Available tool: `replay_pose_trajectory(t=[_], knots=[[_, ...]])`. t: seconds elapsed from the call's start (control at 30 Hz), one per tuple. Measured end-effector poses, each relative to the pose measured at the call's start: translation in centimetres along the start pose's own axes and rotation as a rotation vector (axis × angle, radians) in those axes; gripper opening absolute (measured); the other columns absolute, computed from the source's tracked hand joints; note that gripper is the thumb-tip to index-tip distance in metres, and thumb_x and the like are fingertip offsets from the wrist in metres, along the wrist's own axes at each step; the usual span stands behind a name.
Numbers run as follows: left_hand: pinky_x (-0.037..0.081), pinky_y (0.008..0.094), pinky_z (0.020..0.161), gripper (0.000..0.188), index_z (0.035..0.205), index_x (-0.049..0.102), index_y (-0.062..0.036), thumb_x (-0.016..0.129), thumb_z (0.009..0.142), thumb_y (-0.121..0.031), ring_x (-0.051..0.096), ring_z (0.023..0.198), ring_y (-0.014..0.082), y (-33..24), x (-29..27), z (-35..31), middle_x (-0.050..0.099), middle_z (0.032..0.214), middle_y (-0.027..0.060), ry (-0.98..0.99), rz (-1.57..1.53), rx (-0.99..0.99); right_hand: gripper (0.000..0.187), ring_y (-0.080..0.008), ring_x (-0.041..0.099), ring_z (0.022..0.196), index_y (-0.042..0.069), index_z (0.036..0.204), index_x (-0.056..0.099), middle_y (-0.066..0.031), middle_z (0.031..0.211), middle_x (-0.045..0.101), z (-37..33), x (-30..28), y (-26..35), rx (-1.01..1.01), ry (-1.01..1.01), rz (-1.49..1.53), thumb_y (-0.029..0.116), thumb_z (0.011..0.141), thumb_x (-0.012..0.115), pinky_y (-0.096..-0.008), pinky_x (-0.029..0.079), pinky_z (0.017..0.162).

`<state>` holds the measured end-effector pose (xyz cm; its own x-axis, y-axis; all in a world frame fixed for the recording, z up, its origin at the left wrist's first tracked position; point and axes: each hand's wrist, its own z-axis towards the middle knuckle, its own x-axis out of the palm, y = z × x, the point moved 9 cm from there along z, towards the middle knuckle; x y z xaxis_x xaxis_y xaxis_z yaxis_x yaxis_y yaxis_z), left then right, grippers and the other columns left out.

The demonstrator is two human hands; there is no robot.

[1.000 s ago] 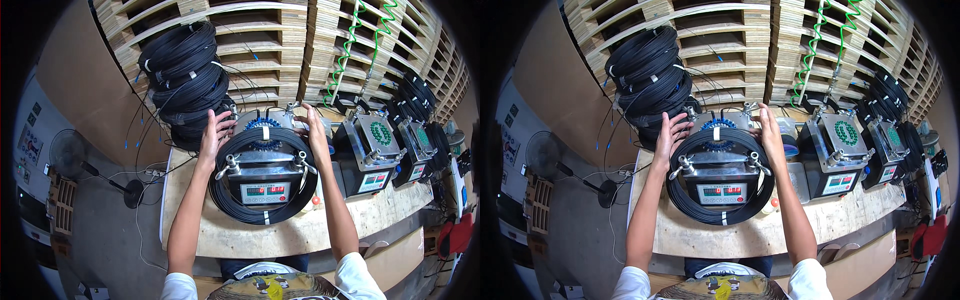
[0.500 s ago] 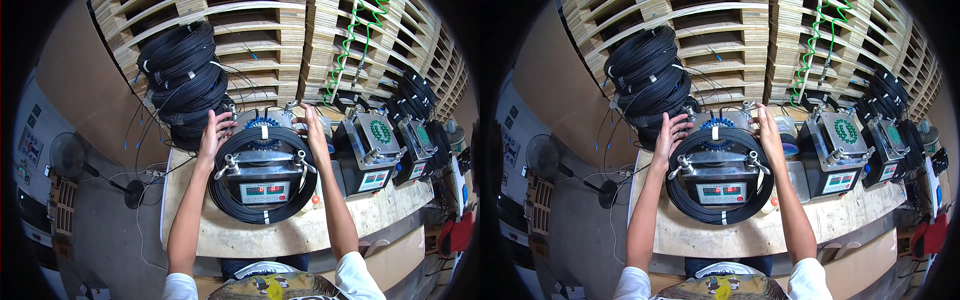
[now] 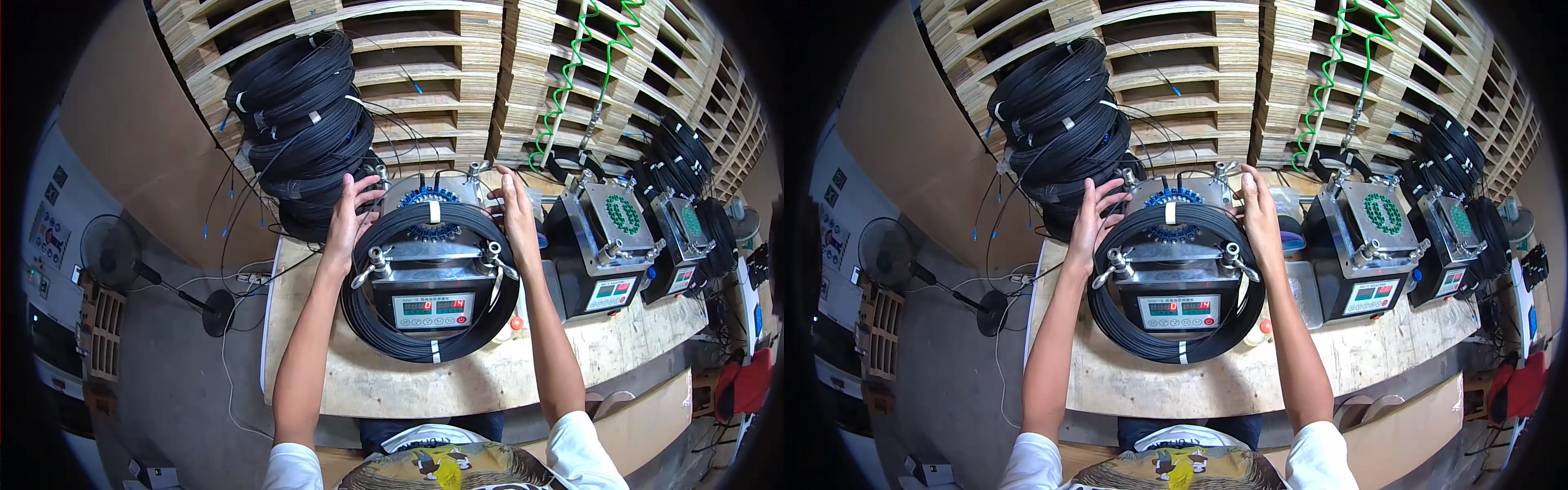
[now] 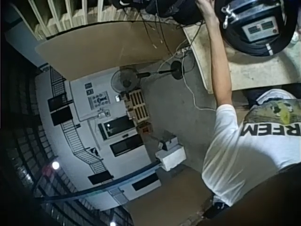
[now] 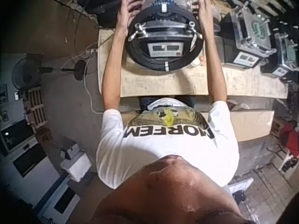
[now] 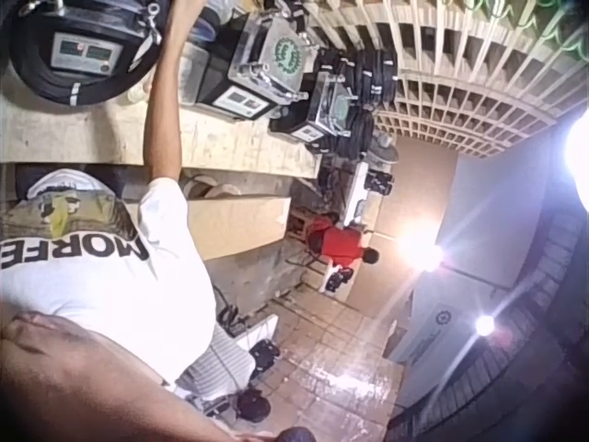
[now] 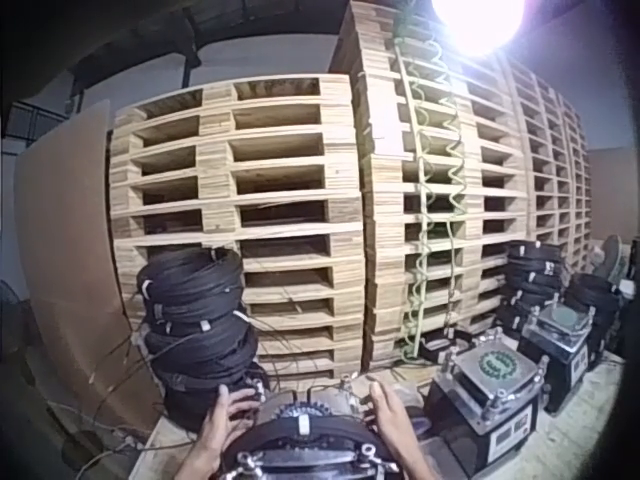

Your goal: Polishing fiber optic connectors using a specialized machine in a production environment.

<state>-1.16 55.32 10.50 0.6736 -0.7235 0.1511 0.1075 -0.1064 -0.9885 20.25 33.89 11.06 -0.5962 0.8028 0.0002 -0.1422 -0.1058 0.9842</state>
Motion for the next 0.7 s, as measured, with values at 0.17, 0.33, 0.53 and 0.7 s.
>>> replay_pose_trajectory(t=[0.17,0.33,0.53,0.7], knots=[[0.046,0.028,0.084,0.082,0.14,0.058,-0.0091,0.031,0.1,-0.076,0.057,0.089,0.0129,0.5,-0.4,0.3,0.064,0.118,0.0075,0.002,0.055,0.009,0.059,-0.0104,0.06,0.075,0.012,0.148,0.05,-0.0055,0.096,0.06,0.4,0.4,-0.2,-0.03,0.053,0.01,0.054,0.108,0.041,-0.023,0.048,0.068],[0.046,0.0336,0.089,0.081,0.14,0.058,-0.0095,0.032,0.101,-0.075,0.058,0.094,0.0154,0.2,-0.6,0.2,0.062,0.12,0.0088,-0.038,0.121,0.011,0.057,-0.0106,0.062,0.074,0.013,0.149,0.048,-0.0065,0.101,0.064,0.1,0.7,-0.5,0.032,0.08,0.062,0.053,0.108,0.044,-0.0229,0.047,0.066],[0.05,0.0345,0.089,0.079,0.148,0.051,-0.0107,0.036,0.101,-0.073,0.062,0.099,0.0189,-0.5,-0.4,-0.5,0.058,0.127,0.0136,-0.093,0.088,0.019,0.056,-0.0095,0.061,0.07,0.012,0.151,0.046,-0.0081,0.103,0.061,-0.1,0.2,-0.3,0.016,-0.02,0.133,0.047,0.107,0.051,-0.0218,0.047,0.06],[0.051,0.0303,0.082,0.08,0.15,0.048,-0.0126,0.037,0.1,-0.074,0.063,0.09,0.0173,0.4,-0.8,-0.2,0.059,0.126,0.0137,-0.087,0.059,-0.041,0.056,-0.0109,0.064,0.078,0.015,0.152,0.045,-0.005,0.098,0.061,0.1,-0.6,-0.6,0.004,-0.045,-0.017,0.049,0.108,0.047,-0.0229,0.048,0.065]])
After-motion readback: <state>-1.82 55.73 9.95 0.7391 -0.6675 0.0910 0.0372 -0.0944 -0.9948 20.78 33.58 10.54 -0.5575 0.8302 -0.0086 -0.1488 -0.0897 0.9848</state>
